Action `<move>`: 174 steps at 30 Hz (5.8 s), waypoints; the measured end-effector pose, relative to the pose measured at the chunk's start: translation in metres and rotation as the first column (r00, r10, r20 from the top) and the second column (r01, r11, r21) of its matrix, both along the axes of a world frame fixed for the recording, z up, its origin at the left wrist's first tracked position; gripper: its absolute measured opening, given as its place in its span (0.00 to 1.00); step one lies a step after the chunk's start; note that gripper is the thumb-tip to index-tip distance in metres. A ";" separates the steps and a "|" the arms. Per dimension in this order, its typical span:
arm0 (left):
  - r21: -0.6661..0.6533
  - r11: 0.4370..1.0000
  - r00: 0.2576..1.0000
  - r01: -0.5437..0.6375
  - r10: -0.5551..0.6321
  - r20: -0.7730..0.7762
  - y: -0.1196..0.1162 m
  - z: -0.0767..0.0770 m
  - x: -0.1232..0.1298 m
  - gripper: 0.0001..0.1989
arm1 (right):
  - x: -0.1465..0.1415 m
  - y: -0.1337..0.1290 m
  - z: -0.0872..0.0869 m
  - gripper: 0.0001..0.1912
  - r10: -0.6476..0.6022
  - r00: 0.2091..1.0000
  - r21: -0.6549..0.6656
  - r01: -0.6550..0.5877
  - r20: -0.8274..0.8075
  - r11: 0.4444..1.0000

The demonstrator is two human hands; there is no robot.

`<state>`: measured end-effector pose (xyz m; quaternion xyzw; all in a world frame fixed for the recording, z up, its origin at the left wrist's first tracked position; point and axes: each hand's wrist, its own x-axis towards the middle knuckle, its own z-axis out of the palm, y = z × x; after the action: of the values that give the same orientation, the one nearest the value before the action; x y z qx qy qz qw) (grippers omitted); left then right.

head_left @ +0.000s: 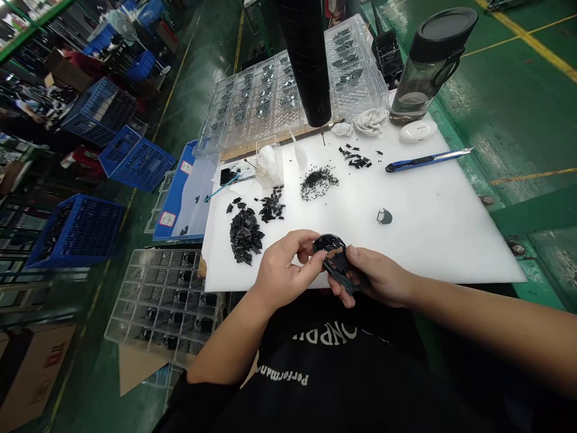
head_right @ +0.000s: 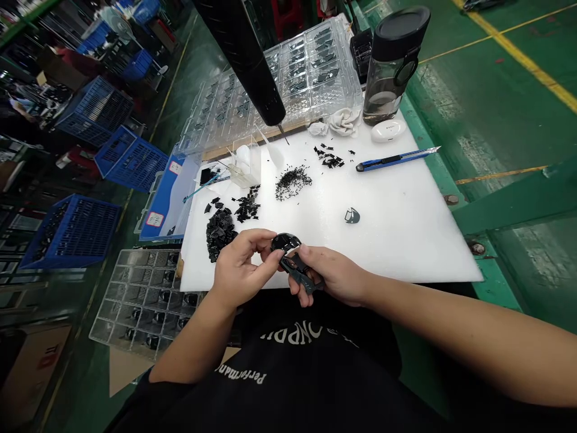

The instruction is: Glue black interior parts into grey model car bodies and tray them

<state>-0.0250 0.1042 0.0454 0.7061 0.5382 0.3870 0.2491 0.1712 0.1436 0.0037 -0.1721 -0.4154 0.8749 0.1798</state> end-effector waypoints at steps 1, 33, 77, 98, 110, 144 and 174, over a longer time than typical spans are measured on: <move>0.013 1.000 1.000 -0.005 0.006 -0.023 0.000 0.000 0.000 0.14 | 0.000 0.000 0.000 0.37 0.003 1.000 0.009 -0.003 0.008 1.000; -0.369 0.918 0.954 0.142 -0.027 0.300 0.008 0.000 -0.005 0.20 | -0.001 0.000 0.000 0.33 -0.021 1.000 -0.053 0.020 -0.013 0.998; -0.460 0.851 0.882 0.252 -0.007 0.471 0.008 0.000 -0.004 0.15 | -0.001 0.001 0.000 0.33 -0.018 0.999 -0.086 0.014 -0.041 0.996; -0.420 0.879 0.896 0.224 -0.017 0.443 0.008 0.003 -0.004 0.14 | -0.002 0.000 0.000 0.34 -0.017 1.000 -0.101 0.015 -0.024 0.995; -0.006 0.998 0.998 0.063 -0.063 -0.029 0.004 -0.005 -0.004 0.16 | -0.001 0.002 -0.006 0.38 0.032 0.999 -0.044 -0.032 -0.009 0.999; -0.165 0.940 0.836 0.298 -0.173 0.521 0.003 -0.002 -0.018 0.11 | 0.009 0.010 0.014 0.25 -0.059 0.971 0.430 -0.048 0.232 0.901; -0.556 0.831 0.842 -0.029 0.320 0.434 -0.008 -0.023 -0.002 0.19 | 0.008 0.023 -0.014 0.25 -0.480 0.870 0.942 -0.063 -0.109 -0.328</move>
<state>-0.0270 0.0960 0.0228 0.4275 0.6025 0.4181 0.5286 0.1792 0.1670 -0.0105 -0.1809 -0.9221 0.0916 0.3296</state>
